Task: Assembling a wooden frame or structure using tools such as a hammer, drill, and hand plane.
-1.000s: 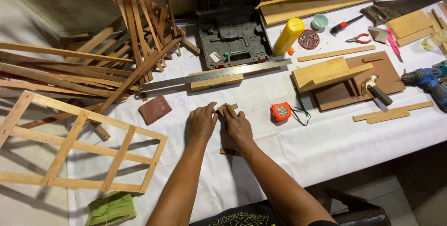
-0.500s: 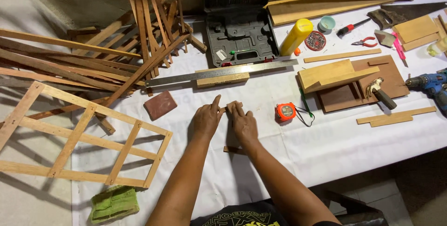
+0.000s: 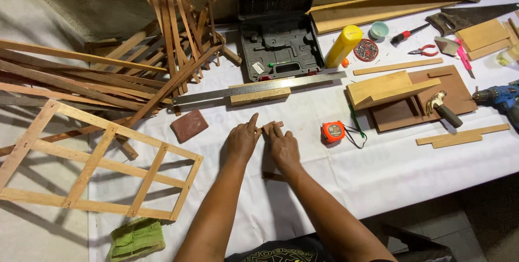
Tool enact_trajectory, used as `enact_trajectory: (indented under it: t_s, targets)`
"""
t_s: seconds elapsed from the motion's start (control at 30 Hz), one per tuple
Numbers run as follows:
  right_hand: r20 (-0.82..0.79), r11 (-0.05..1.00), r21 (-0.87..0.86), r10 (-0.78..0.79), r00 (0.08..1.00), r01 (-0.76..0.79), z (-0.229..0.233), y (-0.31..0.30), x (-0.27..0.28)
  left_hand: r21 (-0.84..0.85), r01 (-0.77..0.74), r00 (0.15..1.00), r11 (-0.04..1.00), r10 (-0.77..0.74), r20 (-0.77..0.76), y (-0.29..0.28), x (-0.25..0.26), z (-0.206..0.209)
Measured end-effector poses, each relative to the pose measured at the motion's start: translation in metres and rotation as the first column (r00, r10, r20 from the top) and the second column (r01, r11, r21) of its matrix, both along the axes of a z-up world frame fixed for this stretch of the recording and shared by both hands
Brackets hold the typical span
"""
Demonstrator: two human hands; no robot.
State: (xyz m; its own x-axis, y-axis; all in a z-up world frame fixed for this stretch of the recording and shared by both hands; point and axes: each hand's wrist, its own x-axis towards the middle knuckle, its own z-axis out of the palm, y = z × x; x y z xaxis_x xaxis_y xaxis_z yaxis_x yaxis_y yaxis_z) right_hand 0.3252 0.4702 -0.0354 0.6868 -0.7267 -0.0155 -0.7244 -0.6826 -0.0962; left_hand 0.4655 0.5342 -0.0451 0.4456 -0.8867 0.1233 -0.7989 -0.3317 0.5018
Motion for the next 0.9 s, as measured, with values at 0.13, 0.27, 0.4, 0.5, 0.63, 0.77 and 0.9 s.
enact_trajectory:
  t_s: [0.13, 0.27, 0.4, 0.5, 0.63, 0.77, 0.9]
  targets:
    - [-0.01, 0.995, 0.056, 0.084, 0.996, -0.084, -0.002, 0.012, 0.005, 0.05, 0.025, 0.998, 0.998, -0.028, 0.063, 0.001, 0.004, 0.008]
    - [-0.067, 0.993, 0.02, 0.119, 0.991, -0.117, 0.012, -0.006, -0.012, 0.082, 0.011, 1.0, 0.997, -0.013, 0.018, -0.001, 0.001, 0.007]
    - [-0.144, 0.997, -0.008, 0.072, 0.987, -0.074, 0.017, -0.006, -0.008, 0.118, 0.003, 1.0, 0.993, -0.001, -0.023, -0.004, 0.0, 0.006]
    - [-0.079, 0.994, 0.031, 0.105, 0.991, -0.103, 0.011, 0.014, 0.008, 0.105, 0.002, 1.0, 0.994, -0.005, 0.025, -0.001, 0.003, 0.008]
    - [-0.023, 0.989, 0.136, 0.052, 0.998, -0.049, 0.006, 0.007, -0.003, 0.103, 0.038, 0.998, 0.994, -0.043, 0.045, 0.0, -0.001, 0.003]
    - [-0.082, 0.998, 0.037, 0.045, 0.996, -0.043, 0.018, -0.026, -0.029, 0.012, 0.052, 0.998, 0.999, -0.052, 0.024, 0.005, 0.001, 0.008]
    - [0.102, 0.998, -0.066, -0.005, 0.995, 0.012, 0.027, -0.041, -0.041, -0.042, 0.14, 0.988, 0.989, -0.137, 0.069, 0.001, 0.003, 0.02]
